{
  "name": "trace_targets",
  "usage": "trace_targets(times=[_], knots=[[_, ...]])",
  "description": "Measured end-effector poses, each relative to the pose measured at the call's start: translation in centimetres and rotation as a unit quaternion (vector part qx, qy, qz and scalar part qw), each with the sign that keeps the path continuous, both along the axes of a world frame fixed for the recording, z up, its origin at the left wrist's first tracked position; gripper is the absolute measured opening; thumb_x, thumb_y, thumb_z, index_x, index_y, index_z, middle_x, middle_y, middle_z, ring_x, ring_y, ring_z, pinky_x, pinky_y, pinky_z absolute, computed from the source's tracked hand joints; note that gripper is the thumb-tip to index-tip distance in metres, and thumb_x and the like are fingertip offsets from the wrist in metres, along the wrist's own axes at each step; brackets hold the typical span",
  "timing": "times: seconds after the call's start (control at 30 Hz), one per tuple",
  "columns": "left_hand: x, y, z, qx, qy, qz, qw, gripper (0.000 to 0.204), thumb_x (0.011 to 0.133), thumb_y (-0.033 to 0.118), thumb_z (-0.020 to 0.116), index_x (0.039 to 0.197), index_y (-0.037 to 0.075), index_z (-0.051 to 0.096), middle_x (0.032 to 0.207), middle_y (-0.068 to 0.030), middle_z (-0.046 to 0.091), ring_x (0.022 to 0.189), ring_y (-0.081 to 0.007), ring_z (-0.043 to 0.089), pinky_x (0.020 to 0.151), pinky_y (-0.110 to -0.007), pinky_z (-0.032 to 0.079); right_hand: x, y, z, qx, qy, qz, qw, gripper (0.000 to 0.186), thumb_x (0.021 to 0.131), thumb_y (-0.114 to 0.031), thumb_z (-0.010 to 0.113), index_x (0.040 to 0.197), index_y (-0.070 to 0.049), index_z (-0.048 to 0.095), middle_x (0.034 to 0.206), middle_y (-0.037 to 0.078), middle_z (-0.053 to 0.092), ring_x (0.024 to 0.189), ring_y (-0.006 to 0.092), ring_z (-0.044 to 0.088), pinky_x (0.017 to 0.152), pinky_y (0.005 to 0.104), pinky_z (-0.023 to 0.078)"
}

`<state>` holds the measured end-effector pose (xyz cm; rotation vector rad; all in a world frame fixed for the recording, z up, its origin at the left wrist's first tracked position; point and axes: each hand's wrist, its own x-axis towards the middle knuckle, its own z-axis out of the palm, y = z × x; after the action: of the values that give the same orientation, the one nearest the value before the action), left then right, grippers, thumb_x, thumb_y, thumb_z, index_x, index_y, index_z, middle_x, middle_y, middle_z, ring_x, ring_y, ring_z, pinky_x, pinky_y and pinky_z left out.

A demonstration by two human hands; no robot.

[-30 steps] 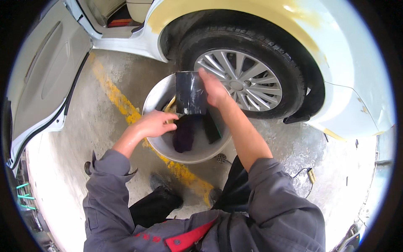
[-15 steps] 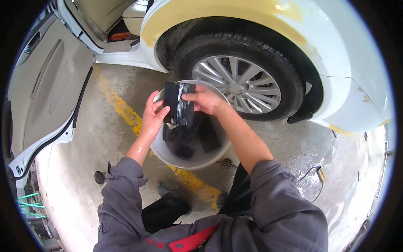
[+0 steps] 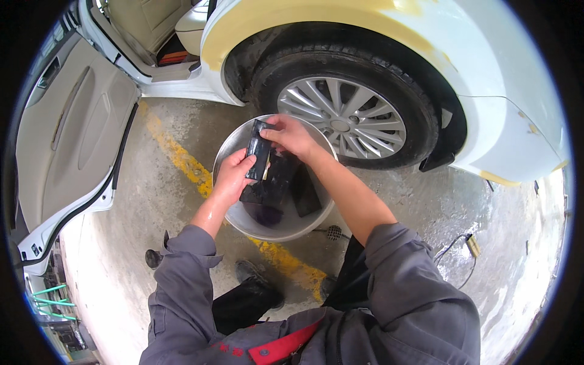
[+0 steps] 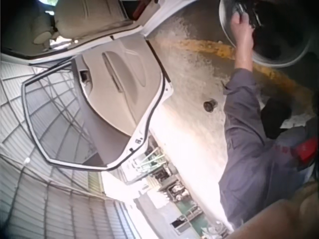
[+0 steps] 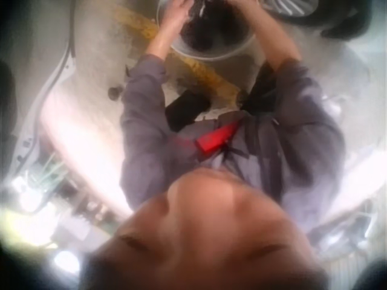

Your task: The person sands the front fender of a white car using a sanding block and water. They repeatedly dip the block into a bucket of water and rub the sanded area to smooth the surface.

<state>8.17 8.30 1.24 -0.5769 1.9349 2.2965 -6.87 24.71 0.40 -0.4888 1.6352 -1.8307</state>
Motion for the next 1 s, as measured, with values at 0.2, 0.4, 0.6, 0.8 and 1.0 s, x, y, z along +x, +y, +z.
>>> trace_targets(times=[0.2, 0.4, 0.6, 0.8, 1.0], knots=[[0.9, -0.4, 1.9, 0.123, -0.018, -0.012, 0.992, 0.033, 0.113, 0.019, 0.054, 0.139, 0.0, 0.06, 0.124, -0.0129, 0.072, 0.109, -0.0286, 0.075, 0.092, -0.043, 0.063, -0.5, 0.4, 0.0, 0.003, -0.042, 0.059, 0.997, 0.03, 0.095, -0.026, 0.081, 0.117, -0.008, 0.072, 0.093, 0.002, 0.074, 0.073, 0.0103, 0.067, 0.064, 0.025, 0.052], [1.0, -1.1, 0.2, -0.063, -0.022, 0.017, 0.998, 0.029, 0.11, 0.023, 0.062, 0.132, 0.004, 0.066, 0.109, -0.0044, 0.072, 0.088, -0.0138, 0.071, 0.079, -0.033, 0.063, -0.3, 0.5, 0.6, -0.077, -0.122, 0.044, 0.989, 0.021, 0.098, -0.028, 0.079, 0.105, -0.009, 0.073, 0.084, 0.001, 0.074, 0.062, 0.0084, 0.067, 0.057, 0.0218, 0.052], [0.0, -2.7, 3.1, -0.229, 0.04, 0.147, 0.961, 0.025, 0.108, 0.019, 0.064, 0.119, -0.002, 0.072, 0.099, -0.004, 0.071, 0.077, -0.0118, 0.066, 0.064, -0.03, 0.062, 0.2, -0.6, -0.3, 0.294, 0.284, 0.075, 0.909, 0.049, 0.1, -0.049, 0.071, 0.132, -0.013, 0.073, 0.122, 0.021, 0.075, 0.124, 0.0428, 0.067, 0.107, 0.0461, 0.053], [1.5, -8.5, 8.3, -0.283, 0.072, 0.24, 0.926, 0.028, 0.11, 0.024, 0.061, 0.124, 0.002, 0.071, 0.102, -0.0023, 0.07, 0.082, -0.0088, 0.065, 0.067, -0.028, 0.061, 0.7, 0.0, 2.0, -0.02, 0.087, 0.205, 0.975, 0.04, 0.094, -0.032, 0.075, 0.13, -0.015, 0.076, 0.136, 0.02, 0.071, 0.128, 0.0405, 0.065, 0.109, 0.0458, 0.052], [0.8, -15.2, 9.2, -0.511, 0.061, 0.354, 0.781, 0.024, 0.103, 0.021, 0.064, 0.112, 0.001, 0.074, 0.1, -0.0194, 0.076, 0.084, -0.0368, 0.074, 0.073, -0.046, 0.06, 9.9, -5.2, 6.6, 0.122, 0.321, 0.091, 0.935, 0.025, 0.099, -0.027, 0.072, 0.108, -0.006, 0.08, 0.101, 0.012, 0.081, 0.099, 0.0262, 0.076, 0.089, 0.0369, 0.059]])
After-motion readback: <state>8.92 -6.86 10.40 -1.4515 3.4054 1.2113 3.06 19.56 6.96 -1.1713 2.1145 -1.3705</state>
